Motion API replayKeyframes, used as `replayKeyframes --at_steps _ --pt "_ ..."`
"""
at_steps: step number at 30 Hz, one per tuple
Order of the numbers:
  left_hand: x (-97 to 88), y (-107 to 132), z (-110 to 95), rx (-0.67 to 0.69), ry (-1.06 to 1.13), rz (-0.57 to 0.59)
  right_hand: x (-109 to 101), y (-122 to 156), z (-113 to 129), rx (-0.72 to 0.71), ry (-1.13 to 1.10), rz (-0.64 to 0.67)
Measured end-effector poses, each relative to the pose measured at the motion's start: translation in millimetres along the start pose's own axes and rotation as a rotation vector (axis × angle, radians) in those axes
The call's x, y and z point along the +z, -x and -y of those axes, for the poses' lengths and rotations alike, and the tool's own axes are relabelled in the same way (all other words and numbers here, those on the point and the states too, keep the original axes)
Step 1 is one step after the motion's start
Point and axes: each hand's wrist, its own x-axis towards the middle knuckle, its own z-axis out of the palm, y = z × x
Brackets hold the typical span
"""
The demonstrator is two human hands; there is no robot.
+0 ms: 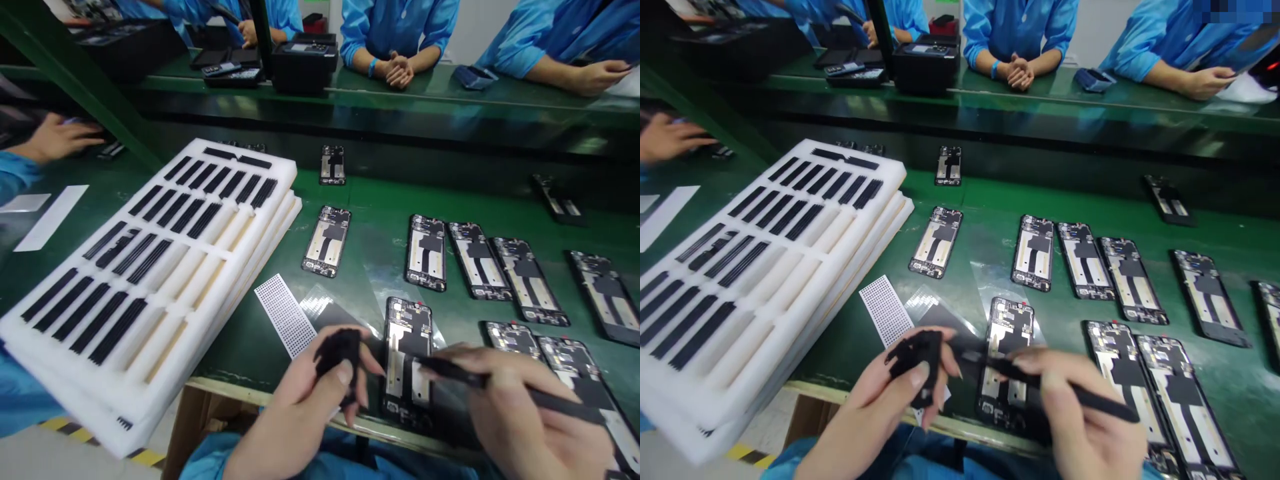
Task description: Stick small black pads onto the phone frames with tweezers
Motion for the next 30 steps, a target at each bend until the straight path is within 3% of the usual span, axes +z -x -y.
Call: replayKeyframes --at_steps 2,4,7,9,11,17,23,30 --pt "-14.8 17 4 0.033 -0.33 -0.212 7 -1 -6 0.0 0.052 0.064" --pt "-30.8 33 12 0.092 -0.699 -0.358 19 0 -12 -0.047 0.057 0.286" --pt "-47.4 48 31 0.343 -1.277 -0.277 40 6 -23 -0.085 -0.045 0.519" --pt "-49.6 52 42 0.529 -1.636 -0.156 48 11 -29 -0.091 -0.074 0.56" --pt "-45.7 52 48 0.601 -1.878 -0.088 50 14 -33 -0.099 -0.06 0.564" --pt "-34.5 48 55 0.488 -2.09 -0.006 44 8 -34 -0.107 -0.046 0.615" --pt "-42.1 46 69 0.597 -2.052 -0.056 43 4 -37 -0.107 -0.078 0.679" --pt "-34.7 46 52 0.547 -2.053 -0.007 43 -7 -31 -0.097 -0.139 0.78"
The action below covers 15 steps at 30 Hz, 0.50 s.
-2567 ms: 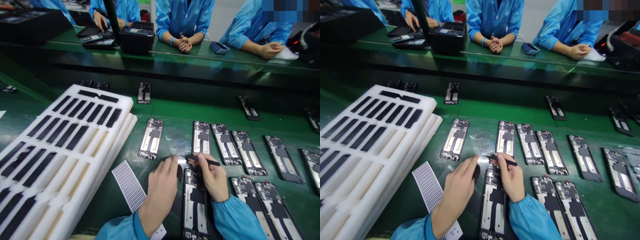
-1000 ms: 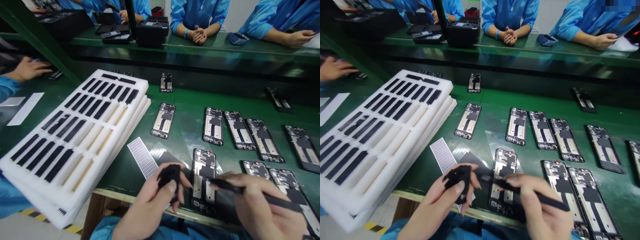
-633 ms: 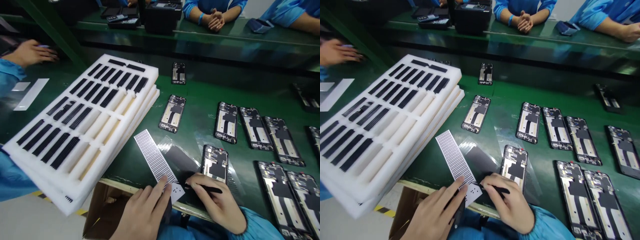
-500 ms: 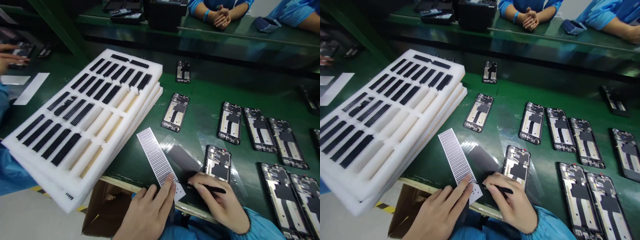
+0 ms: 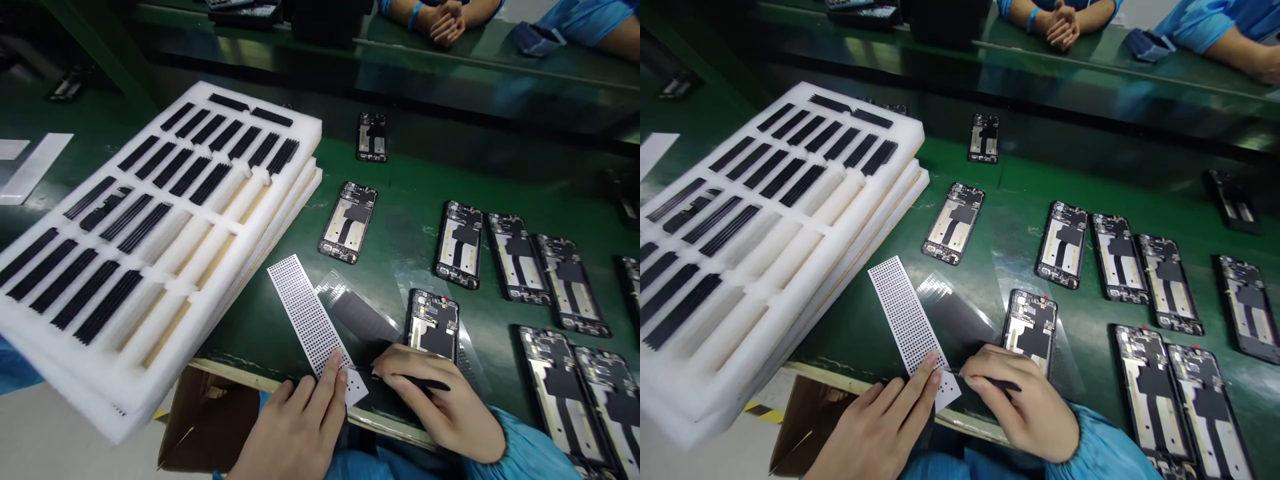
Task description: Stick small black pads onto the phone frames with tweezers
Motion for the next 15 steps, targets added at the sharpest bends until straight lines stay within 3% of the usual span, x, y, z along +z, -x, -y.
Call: replayKeyframes --at_steps 5,9,13,15 --pt "-3.1 -2 1 0.009 0.014 0.033 -10 -20 17 0.071 0.027 0.144" --pt "2.7 -1 2 0.024 0.014 0.038 -9 -25 23 0.086 0.071 0.163" --pt "7.9 3 10 0.029 0.033 -0.035 1 -6 17 0.036 0.062 0.022" --pt "7.5 5 16 0.04 0.118 -0.095 1 7 9 0.06 0.07 -0.199"
